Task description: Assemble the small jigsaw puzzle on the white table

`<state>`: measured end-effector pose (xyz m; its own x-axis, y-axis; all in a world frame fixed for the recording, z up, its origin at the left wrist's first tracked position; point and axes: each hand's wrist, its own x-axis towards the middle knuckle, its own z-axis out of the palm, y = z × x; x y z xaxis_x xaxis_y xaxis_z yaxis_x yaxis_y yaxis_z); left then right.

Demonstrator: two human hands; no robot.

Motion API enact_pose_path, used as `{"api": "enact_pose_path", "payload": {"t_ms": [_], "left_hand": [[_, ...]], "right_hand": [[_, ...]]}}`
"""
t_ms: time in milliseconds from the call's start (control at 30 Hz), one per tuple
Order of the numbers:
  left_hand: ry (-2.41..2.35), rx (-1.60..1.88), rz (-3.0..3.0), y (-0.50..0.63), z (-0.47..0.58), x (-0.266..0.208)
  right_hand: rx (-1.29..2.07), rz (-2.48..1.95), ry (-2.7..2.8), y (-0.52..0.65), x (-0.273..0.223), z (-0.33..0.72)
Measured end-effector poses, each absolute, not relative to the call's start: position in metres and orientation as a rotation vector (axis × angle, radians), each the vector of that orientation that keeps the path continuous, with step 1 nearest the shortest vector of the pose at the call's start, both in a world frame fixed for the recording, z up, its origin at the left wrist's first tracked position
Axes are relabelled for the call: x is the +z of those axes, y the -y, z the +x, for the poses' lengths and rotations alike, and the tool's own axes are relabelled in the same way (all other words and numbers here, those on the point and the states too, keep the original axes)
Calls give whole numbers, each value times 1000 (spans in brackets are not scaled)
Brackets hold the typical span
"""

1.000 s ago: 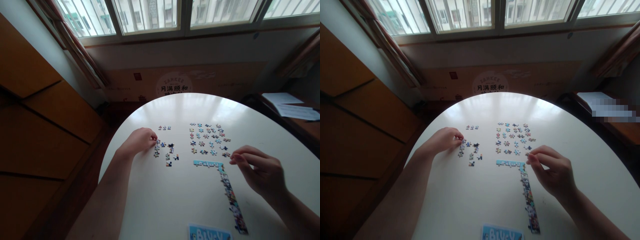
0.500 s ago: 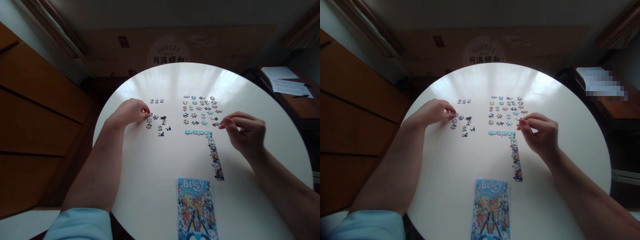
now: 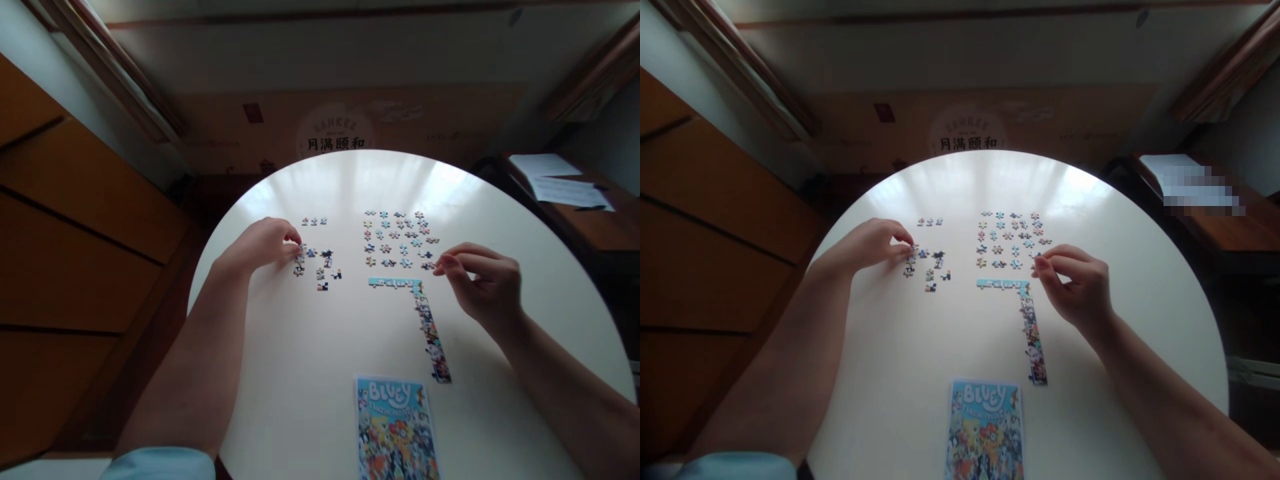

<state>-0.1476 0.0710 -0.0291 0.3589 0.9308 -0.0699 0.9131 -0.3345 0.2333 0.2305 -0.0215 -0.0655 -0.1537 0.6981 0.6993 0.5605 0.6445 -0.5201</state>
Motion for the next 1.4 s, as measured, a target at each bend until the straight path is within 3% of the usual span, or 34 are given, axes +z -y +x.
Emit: {"api": "enact_pose_path", "payload": {"t_ms": [267,567,900,1233,1400], "left_hand": [[-1306,-11,2347,-38,-118,8],[-1176,-342,2259,-25,-82,-5],[-1636,102,2378,-57,-136,-10],[-1473,87,2387,-58,-121,-16],[-1647,100,2386,-60,-131,-17]], "right_hand": [[142,-941,1872,21,-65,226],[143,-925,1904,19,-67,227],[174,-927,1891,21,-66,227],[172,-922,1930,21,-68,228],[163,-926,1917,20,-66,226]]}}
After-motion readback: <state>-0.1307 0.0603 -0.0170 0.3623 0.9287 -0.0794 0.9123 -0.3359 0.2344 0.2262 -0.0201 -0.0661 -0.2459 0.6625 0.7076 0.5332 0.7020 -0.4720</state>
